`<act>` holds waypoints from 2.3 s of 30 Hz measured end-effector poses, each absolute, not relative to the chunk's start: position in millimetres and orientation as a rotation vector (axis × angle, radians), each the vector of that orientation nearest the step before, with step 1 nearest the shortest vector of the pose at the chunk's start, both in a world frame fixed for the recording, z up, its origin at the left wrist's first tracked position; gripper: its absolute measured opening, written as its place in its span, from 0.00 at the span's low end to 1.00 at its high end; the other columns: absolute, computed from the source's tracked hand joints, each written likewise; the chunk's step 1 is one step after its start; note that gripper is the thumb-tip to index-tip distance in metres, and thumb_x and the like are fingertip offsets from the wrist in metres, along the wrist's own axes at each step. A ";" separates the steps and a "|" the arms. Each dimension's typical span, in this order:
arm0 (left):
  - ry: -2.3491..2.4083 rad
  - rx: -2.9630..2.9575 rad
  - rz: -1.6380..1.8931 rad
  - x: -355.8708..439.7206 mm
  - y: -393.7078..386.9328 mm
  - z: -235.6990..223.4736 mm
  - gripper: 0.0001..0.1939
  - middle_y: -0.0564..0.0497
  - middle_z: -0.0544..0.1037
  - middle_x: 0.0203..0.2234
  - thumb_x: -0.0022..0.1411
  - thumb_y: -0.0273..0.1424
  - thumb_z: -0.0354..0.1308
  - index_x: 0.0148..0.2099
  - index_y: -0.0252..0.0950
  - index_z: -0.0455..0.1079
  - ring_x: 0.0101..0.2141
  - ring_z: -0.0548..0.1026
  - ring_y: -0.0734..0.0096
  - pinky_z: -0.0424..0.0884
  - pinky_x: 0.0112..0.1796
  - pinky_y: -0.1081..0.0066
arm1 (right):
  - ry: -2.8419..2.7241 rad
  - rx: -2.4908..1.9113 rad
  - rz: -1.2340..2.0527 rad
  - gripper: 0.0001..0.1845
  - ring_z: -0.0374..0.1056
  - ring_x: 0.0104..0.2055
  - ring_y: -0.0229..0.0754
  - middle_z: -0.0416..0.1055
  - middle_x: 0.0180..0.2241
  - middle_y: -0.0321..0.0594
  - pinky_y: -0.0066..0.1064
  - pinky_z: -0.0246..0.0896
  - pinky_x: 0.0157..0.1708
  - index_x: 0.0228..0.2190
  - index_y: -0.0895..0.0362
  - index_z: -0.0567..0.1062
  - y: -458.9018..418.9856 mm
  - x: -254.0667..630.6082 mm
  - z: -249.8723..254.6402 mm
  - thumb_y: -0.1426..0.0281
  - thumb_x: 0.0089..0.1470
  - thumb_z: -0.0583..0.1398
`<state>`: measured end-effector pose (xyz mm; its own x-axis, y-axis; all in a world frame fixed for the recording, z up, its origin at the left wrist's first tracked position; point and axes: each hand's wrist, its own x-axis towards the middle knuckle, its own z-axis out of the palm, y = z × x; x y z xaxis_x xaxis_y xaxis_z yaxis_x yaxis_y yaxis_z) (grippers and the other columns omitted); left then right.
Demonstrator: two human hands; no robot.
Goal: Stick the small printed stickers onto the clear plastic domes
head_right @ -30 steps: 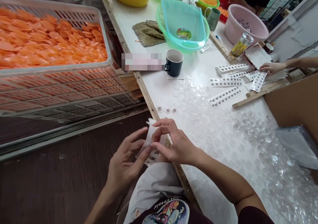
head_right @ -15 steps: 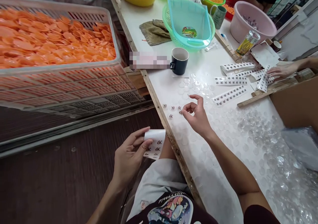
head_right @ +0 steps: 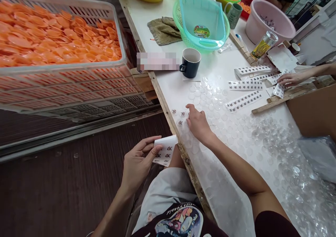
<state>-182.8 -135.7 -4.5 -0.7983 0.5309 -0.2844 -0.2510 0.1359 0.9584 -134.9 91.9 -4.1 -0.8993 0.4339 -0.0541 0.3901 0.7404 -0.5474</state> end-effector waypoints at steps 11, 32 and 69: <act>1.854 0.264 1.723 -181.5 -137.9 -4.9 0.22 0.45 0.86 0.33 0.58 0.44 0.68 0.48 0.34 0.78 0.33 0.84 0.61 0.80 0.33 0.70 | -2.660 -0.744 1.120 0.06 0.67 0.33 0.41 0.74 0.35 0.39 0.36 0.63 0.38 0.33 0.54 0.73 84.4 -115.2 22.2 0.65 0.60 0.60; 1.856 0.199 1.787 -175.9 -128.7 -0.7 0.20 0.47 0.85 0.31 0.59 0.43 0.67 0.47 0.34 0.77 0.30 0.82 0.66 0.76 0.29 0.74 | -2.777 -0.493 0.970 0.08 0.71 0.40 0.44 0.76 0.43 0.43 0.39 0.56 0.47 0.43 0.56 0.72 45.0 -105.7 27.4 0.68 0.62 0.63; 1.543 0.170 1.786 -159.8 -125.3 3.3 0.16 0.48 0.84 0.32 0.57 0.38 0.69 0.45 0.34 0.78 0.31 0.80 0.68 0.75 0.32 0.74 | -2.609 -0.559 1.368 0.06 0.69 0.32 0.40 0.76 0.29 0.35 0.35 0.60 0.40 0.32 0.53 0.76 27.1 -68.6 22.6 0.67 0.61 0.62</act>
<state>-159.8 -125.3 3.3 -0.7052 0.6086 -0.3638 -0.4484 0.0146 0.8937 -68.6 27.1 22.6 -0.9206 0.3878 -0.0454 0.2580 0.5169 -0.8163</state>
